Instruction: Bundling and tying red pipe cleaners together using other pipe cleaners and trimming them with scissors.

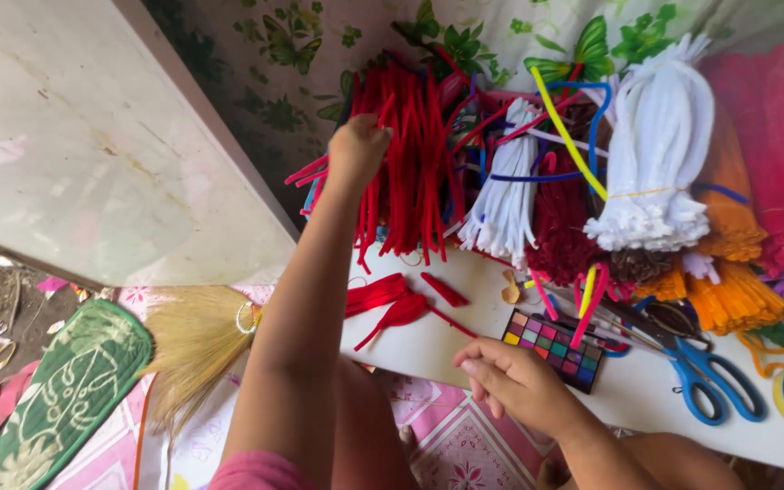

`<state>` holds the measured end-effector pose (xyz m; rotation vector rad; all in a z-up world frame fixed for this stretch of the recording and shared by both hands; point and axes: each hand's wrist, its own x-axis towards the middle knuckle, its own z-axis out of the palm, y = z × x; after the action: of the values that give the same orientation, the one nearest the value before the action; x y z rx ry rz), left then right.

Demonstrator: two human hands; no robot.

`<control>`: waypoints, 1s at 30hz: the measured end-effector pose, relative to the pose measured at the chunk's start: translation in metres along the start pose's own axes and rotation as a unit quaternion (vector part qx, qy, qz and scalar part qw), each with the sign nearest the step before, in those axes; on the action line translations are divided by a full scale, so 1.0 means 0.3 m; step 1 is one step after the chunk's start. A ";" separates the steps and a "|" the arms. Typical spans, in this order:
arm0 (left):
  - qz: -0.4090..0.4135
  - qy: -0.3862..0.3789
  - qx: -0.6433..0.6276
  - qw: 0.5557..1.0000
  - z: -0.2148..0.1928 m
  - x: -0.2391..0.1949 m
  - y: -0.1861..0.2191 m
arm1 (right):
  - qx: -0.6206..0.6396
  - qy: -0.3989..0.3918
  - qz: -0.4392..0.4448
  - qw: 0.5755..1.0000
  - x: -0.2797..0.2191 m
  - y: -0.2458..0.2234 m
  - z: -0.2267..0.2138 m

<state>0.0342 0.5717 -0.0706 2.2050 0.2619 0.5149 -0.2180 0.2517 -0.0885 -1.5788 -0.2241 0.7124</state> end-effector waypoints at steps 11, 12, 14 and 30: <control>-0.031 -0.104 -0.125 0.986 -0.283 -0.687 -0.144 | -0.315 0.105 -0.047 0.942 0.004 0.013 -0.130; -0.030 -0.161 -0.054 0.985 -0.283 -0.733 -0.133 | -0.336 0.132 -0.053 0.931 0.003 0.000 -0.154; -0.005 -0.216 0.030 0.976 -0.229 -0.754 -0.153 | -0.345 0.152 -0.054 0.925 -0.007 -0.048 -0.151; -0.014 -0.211 0.299 0.930 -0.213 -0.674 -0.201 | -0.629 0.060 -0.005 0.775 0.200 0.155 -0.153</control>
<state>-0.1759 0.5822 -0.1365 2.8279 0.2373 -0.0919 -0.1576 0.2388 -0.1521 -2.8868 -0.7150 0.4069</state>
